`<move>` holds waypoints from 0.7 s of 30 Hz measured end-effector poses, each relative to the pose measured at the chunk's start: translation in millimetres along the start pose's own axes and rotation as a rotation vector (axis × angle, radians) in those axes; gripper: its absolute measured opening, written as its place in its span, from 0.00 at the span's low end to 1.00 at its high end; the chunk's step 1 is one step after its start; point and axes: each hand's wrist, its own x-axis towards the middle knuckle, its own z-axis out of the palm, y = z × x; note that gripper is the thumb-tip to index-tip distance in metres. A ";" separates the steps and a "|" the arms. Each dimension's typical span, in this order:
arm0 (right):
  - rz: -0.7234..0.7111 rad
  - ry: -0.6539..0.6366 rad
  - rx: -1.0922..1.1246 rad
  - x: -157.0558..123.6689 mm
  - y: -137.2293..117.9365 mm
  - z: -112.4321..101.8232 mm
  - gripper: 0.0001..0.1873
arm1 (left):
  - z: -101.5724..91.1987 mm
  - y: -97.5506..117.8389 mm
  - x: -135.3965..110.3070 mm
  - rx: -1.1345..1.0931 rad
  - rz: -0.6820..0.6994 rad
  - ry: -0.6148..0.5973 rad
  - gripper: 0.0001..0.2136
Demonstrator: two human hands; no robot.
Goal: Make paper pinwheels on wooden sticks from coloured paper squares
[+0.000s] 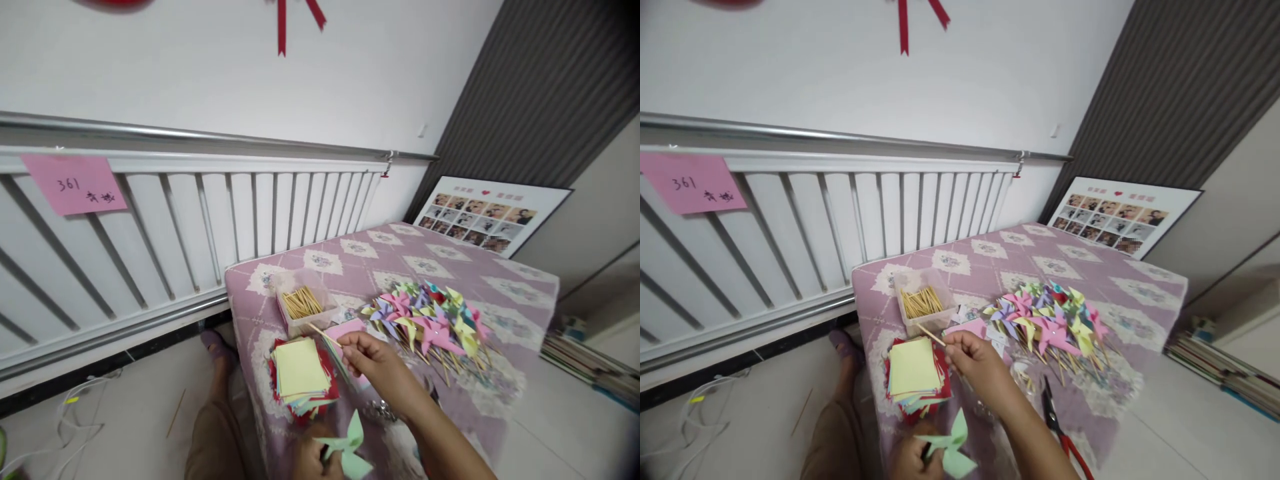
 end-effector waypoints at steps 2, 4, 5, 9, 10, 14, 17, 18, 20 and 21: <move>0.023 0.044 0.077 -19.7 4.6 -4.4 0.16 | 6.8 -7.5 -0.8 0.004 0.020 0.045 0.06; 0.028 0.076 0.110 -35.7 9.4 -10.1 0.17 | 10.6 -10.9 -2.0 -0.024 0.027 0.045 0.06; 0.024 0.086 0.115 -42.8 11.7 -13.2 0.17 | 11.4 -11.2 -2.7 -0.039 0.023 0.043 0.07; 0.017 0.108 0.132 -68.2 18.3 -24.6 0.15 | 11.5 -9.3 -4.5 -0.091 -0.031 0.062 0.09; 0.016 0.117 0.141 -73.8 19.3 -27.0 0.15 | 11.2 -9.2 -4.6 -0.099 -0.039 0.072 0.09; -0.018 0.134 0.150 -93.3 24.6 -37.0 0.15 | 9.9 -10.3 -4.2 -0.118 -0.032 0.081 0.10; -0.017 0.116 0.084 -106.4 30.7 -48.7 0.15 | 8.0 -9.5 -4.2 -0.122 -0.040 0.088 0.09; -0.010 0.104 0.041 -110.8 32.8 -53.7 0.14 | 7.1 -8.7 -4.5 -0.115 -0.047 0.089 0.09; -0.001 0.083 -0.094 -119.8 37.3 -64.6 0.14 | 5.0 -6.5 -5.1 -0.078 -0.065 0.091 0.09; -0.005 0.077 -0.187 -124.0 40.0 -70.3 0.13 | 3.9 -5.1 -5.4 -0.055 -0.070 0.090 0.09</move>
